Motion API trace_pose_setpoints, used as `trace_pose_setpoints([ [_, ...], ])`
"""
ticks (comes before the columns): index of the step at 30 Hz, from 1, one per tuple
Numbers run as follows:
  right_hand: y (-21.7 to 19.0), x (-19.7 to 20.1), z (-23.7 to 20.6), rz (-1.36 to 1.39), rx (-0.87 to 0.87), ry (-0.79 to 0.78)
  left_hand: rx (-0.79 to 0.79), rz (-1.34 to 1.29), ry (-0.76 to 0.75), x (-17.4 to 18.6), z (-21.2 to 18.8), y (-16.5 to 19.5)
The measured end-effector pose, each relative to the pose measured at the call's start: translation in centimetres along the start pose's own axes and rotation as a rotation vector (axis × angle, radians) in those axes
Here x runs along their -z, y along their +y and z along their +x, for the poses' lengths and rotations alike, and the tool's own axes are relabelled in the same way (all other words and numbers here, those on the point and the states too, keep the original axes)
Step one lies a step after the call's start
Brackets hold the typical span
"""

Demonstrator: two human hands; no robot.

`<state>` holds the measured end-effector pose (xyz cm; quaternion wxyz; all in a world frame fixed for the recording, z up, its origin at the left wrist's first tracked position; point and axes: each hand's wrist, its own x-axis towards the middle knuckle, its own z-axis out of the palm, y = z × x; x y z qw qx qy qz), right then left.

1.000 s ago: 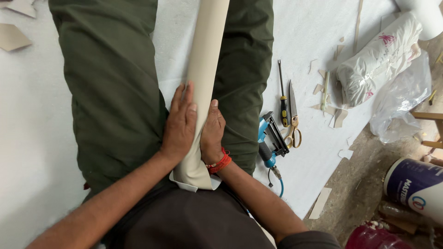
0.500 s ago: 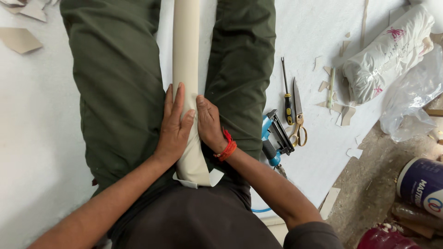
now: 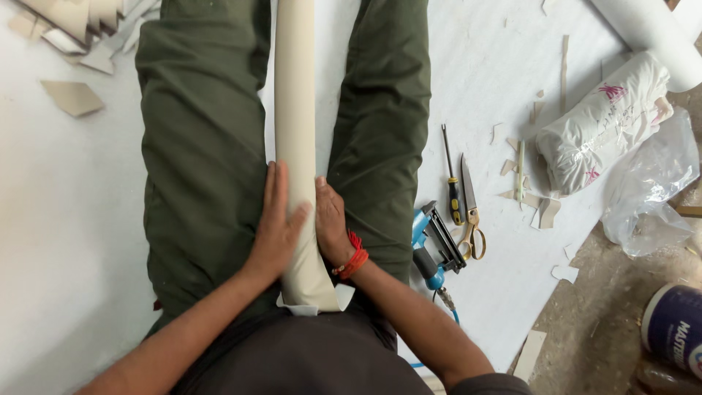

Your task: The person sits on the floor with a long wooden furniture frame strip across their lap, stretches fabric over the frame, and staples it in place using a pneumatic staple gun. They fold the fabric edges, trim excess fabric with scissors, and press the fabric down along the frame.

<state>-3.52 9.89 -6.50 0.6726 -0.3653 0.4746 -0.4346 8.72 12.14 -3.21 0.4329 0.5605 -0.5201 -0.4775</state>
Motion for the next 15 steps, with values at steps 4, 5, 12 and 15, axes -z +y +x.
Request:
trace_pose_setpoints([
  [4, 0.4, -0.4, -1.4, 0.078, -0.017, 0.134, 0.444, -0.599, 0.041, 0.1, 6.4, 1.1],
  [5, 0.4, -0.5, -1.8, 0.084, -0.008, 0.166, 0.589, -0.805, 0.030, -0.1, 7.5, 1.6],
  [12, 1.4, 0.2, -1.0, 0.045, -0.009, 0.203, 0.573, -0.703, -0.118, -1.0, 8.8, 1.7],
  [15, 2.0, 0.0, 0.5, 0.004, 0.047, 0.160, 0.730, -0.517, -0.035, -0.3, 10.1, 1.5],
])
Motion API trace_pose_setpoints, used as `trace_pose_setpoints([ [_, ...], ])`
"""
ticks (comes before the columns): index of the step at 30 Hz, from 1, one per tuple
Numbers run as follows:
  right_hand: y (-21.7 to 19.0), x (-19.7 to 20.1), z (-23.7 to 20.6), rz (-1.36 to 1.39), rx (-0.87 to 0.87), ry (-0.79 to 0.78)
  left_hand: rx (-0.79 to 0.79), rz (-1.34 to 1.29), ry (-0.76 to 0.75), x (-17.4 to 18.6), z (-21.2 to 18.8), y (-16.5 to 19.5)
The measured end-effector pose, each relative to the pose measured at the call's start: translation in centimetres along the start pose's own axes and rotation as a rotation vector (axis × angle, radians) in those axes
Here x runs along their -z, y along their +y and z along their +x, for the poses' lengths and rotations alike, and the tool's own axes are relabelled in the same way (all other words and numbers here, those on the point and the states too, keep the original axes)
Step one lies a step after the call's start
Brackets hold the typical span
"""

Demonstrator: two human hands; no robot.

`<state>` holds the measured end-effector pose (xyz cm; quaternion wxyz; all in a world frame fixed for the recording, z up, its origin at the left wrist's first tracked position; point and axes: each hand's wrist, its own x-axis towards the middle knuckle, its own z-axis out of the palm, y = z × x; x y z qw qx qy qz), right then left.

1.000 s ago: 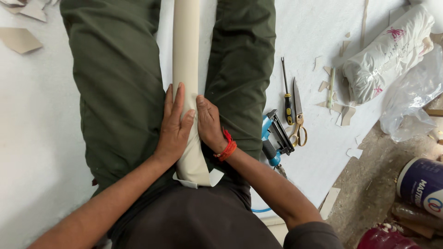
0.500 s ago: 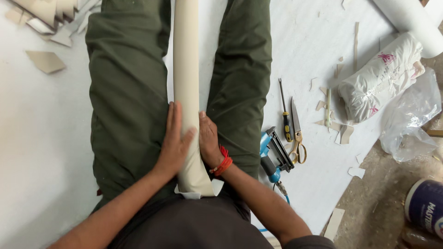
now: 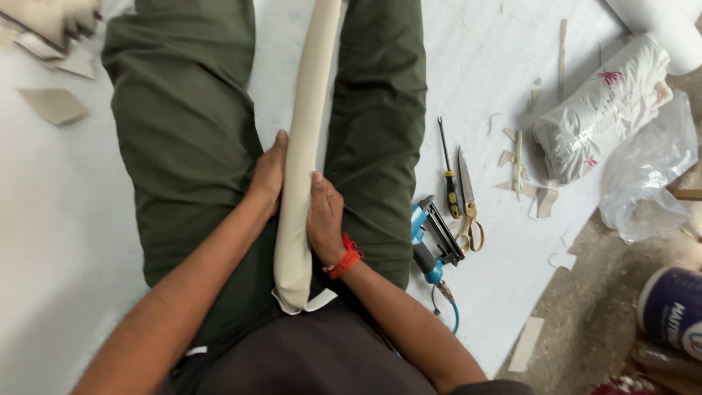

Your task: The person sits on the floor with a long wooden furniture frame strip across their lap, stretches fabric over the frame, and staples it in place using a pneumatic staple gun. They fold the fabric edges, trim excess fabric with scissors, and press the fabric down along the frame.

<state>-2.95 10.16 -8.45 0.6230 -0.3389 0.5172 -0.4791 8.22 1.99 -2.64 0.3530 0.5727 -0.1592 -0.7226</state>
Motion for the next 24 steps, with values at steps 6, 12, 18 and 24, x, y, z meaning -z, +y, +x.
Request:
trace_pose_setpoints([
  [6, -0.1, 0.1, 0.7, 0.036, -0.023, 0.022, -0.065, 0.024, -0.009, -0.9, 1.1, 0.9],
  [12, -0.1, 0.0, 0.8, 0.022, 0.004, 0.061, -0.685, 0.546, 0.035, -1.3, -0.6, 0.1],
  [18, -2.0, -0.7, 0.7, 0.154, 0.000, 0.025, -0.843, 0.969, 0.092, -2.5, -3.5, -0.4],
  [24, -4.0, -1.7, 0.6, 0.045, -0.065, 0.056, -0.496, 0.325, 0.027, -2.5, 1.1, 5.2],
])
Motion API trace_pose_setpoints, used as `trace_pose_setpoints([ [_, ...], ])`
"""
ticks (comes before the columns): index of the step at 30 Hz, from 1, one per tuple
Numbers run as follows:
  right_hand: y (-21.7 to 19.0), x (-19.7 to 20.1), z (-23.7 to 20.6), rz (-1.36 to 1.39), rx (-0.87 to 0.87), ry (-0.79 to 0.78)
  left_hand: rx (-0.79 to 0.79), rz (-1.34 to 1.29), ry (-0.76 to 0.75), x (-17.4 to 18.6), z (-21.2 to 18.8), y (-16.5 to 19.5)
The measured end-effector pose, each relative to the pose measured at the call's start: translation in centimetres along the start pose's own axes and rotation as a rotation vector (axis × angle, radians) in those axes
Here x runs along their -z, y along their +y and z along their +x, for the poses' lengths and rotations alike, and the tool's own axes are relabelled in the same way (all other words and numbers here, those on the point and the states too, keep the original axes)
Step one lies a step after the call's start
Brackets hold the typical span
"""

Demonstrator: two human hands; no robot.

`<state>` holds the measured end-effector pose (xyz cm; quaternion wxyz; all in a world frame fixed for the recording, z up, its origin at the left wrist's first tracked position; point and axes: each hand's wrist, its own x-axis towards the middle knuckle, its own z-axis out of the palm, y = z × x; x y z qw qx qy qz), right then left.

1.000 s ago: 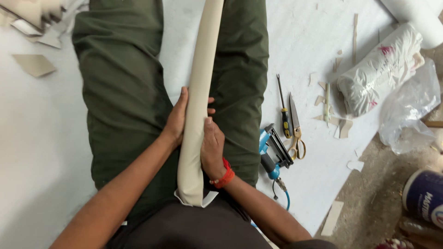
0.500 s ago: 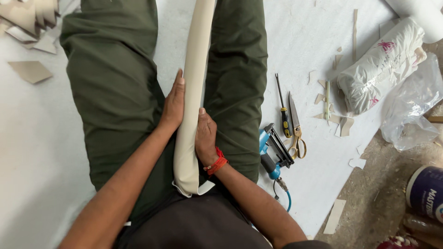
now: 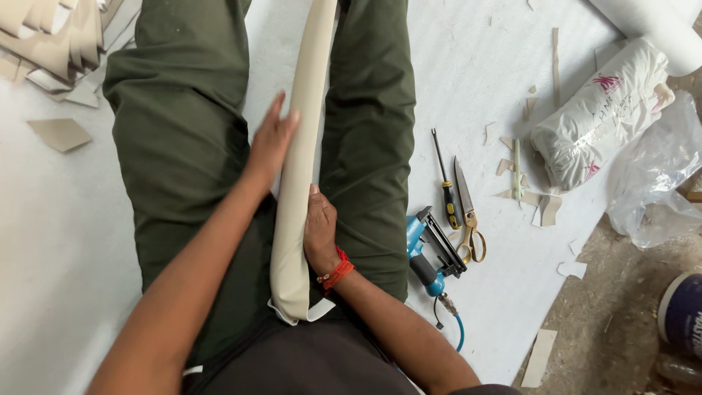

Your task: The person sits on the floor with a long wooden furniture frame strip across their lap, stretches fabric over the frame, and staples it in place using a pneumatic staple gun. They fold the fabric edges, trim excess fabric with scissors, and press the fabric down along the frame.

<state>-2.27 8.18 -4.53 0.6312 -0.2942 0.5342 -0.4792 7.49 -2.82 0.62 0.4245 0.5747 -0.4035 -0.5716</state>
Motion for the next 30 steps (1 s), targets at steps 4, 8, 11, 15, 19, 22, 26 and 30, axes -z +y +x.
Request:
trace_pose_setpoints([
  [4, -0.1, -0.2, 0.2, 0.003, -0.020, 0.056, 0.024, -0.160, 0.054, -0.7, 2.0, 1.0],
  [8, 1.0, -0.1, 0.3, 0.104, -0.033, 0.035, -0.064, -0.141, 0.018, -0.6, -1.0, -1.2],
  [11, 1.7, 0.3, 0.4, 0.100, -0.013, 0.057, -0.384, 0.266, 0.045, -0.4, -4.6, -2.8],
  [15, 1.7, 0.7, 0.4, 0.043, 0.066, 0.005, -0.303, 0.271, -0.007, -0.6, -6.4, -2.7],
  [19, 1.7, 1.0, 0.2, 0.018, 0.023, 0.014, -0.177, 0.110, -0.070, -0.3, -1.8, -0.1],
  [22, 1.8, 1.4, -0.1, -0.063, 0.094, -0.035, 0.071, -0.019, -0.041, -0.2, 2.0, 0.7],
  [26, 3.1, 2.0, -0.1, 0.029, 0.014, -0.041, -0.101, -0.033, 0.006, -0.6, -0.1, -2.3],
  [30, 4.6, 2.5, 0.6, -0.057, 0.101, -0.053, -0.373, 0.415, 0.081, -0.2, -6.6, -6.6],
])
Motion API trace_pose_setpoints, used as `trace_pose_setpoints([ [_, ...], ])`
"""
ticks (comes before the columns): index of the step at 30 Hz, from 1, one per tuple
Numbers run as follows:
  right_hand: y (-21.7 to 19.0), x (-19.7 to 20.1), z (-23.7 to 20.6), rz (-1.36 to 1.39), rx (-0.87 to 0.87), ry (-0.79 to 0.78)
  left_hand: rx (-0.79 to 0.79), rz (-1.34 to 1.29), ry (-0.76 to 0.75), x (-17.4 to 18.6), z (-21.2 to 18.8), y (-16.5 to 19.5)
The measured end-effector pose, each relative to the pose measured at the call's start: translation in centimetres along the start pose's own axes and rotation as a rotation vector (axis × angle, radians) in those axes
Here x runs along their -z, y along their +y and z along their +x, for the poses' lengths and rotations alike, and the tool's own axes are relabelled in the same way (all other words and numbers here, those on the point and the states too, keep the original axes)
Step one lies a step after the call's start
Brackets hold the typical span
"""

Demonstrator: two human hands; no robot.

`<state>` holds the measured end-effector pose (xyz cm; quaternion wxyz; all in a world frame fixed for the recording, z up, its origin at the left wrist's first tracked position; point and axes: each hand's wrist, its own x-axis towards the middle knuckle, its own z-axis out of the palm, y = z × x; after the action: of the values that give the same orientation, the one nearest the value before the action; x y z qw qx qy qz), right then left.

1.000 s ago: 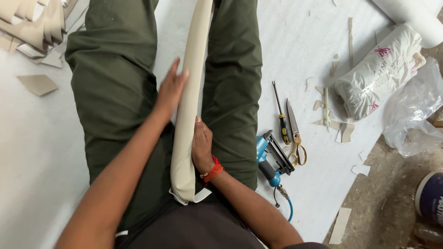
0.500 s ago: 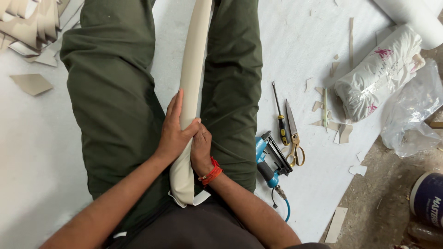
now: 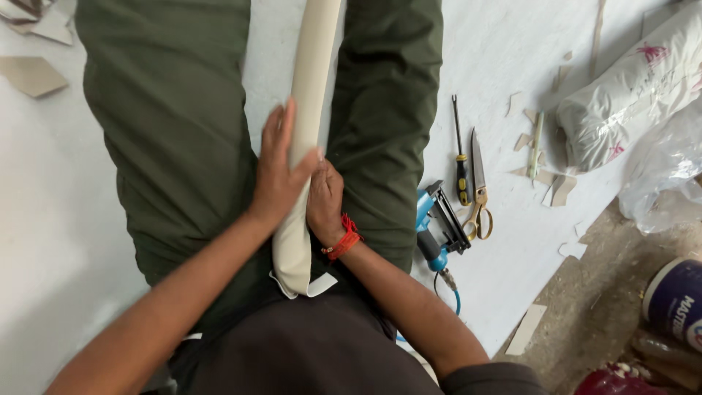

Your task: The person sits on the floor with a long wooden furniture frame strip across their lap, stretches fabric over the frame, and staples it in place using a pneumatic staple gun. They fold the fabric edges, trim excess fabric with scissors, and press the fabric down along the frame.

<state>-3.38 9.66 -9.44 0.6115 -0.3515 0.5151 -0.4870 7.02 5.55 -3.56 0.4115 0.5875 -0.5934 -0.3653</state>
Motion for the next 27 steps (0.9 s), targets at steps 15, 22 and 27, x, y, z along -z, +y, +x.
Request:
trace_pose_setpoints([
  [15, -2.9, -0.6, 0.3, -0.298, -0.048, -0.113, 0.222, -0.052, -0.282, 1.8, -6.0, -0.8],
  [22, -10.6, 11.0, -7.7, -0.891, 0.121, 0.176, 0.246, -0.571, -0.347, 5.1, -6.3, 0.2],
  [27, -7.3, 19.7, -13.8, -1.091, 0.028, 0.345, 0.146, -0.803, -0.532, 3.3, -5.5, 0.8],
])
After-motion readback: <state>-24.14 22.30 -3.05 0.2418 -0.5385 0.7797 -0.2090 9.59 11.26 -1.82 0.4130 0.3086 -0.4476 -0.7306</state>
